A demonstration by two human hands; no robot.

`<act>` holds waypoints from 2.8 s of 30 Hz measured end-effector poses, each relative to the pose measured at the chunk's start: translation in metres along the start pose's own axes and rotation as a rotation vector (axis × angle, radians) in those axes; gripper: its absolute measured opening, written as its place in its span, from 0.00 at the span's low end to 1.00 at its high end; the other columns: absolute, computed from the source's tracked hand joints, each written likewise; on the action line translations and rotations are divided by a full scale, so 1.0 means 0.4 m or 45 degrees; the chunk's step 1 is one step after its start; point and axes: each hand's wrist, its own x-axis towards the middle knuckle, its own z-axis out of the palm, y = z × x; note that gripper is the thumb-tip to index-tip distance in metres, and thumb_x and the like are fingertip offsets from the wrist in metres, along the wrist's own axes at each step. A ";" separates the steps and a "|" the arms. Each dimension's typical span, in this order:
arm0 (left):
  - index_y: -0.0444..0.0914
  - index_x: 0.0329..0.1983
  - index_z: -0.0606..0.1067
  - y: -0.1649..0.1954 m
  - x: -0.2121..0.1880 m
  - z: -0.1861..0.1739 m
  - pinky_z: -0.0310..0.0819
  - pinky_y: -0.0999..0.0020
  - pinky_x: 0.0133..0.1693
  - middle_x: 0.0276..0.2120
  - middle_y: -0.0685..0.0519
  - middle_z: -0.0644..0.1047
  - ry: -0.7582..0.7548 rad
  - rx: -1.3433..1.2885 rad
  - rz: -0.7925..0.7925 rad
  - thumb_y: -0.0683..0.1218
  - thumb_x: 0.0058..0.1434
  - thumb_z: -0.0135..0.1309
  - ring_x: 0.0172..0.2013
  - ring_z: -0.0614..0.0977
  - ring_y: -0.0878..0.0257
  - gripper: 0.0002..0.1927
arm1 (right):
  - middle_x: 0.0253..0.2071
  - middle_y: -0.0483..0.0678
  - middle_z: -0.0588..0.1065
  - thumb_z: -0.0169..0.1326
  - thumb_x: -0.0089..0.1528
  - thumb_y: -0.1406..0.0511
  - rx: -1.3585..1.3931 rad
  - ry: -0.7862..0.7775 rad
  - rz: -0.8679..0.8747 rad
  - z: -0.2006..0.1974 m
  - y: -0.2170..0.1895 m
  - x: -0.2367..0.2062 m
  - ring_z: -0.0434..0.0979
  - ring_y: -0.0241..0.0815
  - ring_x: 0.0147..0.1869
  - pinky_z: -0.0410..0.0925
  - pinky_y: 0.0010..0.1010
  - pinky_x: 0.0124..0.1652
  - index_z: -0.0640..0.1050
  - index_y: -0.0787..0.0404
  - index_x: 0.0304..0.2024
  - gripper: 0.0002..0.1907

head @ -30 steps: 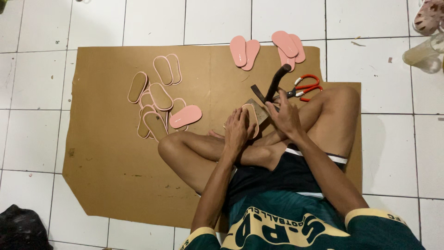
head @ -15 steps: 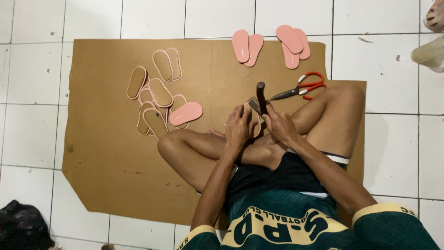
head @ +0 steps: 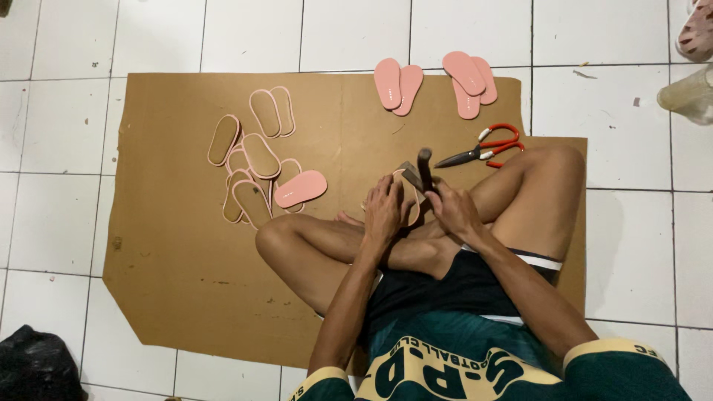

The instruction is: The person sits on the floor and trims the edges of pink foam slipper insoles with a curved blade, holding each insole against a wooden block. Finished insoles are set aside on the cardboard while more are picked up and trimmed one at a time.

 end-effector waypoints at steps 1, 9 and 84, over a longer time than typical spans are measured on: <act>0.32 0.59 0.72 0.002 0.001 0.001 0.65 0.49 0.60 0.63 0.35 0.71 0.008 -0.023 0.001 0.54 0.61 0.61 0.62 0.71 0.40 0.29 | 0.36 0.63 0.80 0.55 0.66 0.64 0.089 0.100 -0.062 0.001 0.010 -0.003 0.83 0.63 0.40 0.73 0.47 0.36 0.75 0.65 0.55 0.16; 0.31 0.59 0.71 0.015 0.014 -0.014 0.63 0.47 0.61 0.63 0.35 0.70 -0.036 0.101 0.008 0.61 0.58 0.62 0.63 0.70 0.39 0.36 | 0.33 0.65 0.79 0.56 0.67 0.62 0.001 0.252 -0.201 0.004 0.030 0.020 0.81 0.64 0.34 0.73 0.47 0.32 0.77 0.66 0.49 0.13; 0.37 0.43 0.84 0.234 0.016 -0.518 0.81 0.74 0.34 0.33 0.51 0.86 -0.107 -0.728 0.015 0.43 0.63 0.64 0.32 0.88 0.67 0.08 | 0.24 0.46 0.80 0.67 0.54 0.51 0.133 -0.175 -0.320 -0.398 -0.202 -0.073 0.81 0.38 0.23 0.72 0.29 0.28 0.81 0.61 0.34 0.21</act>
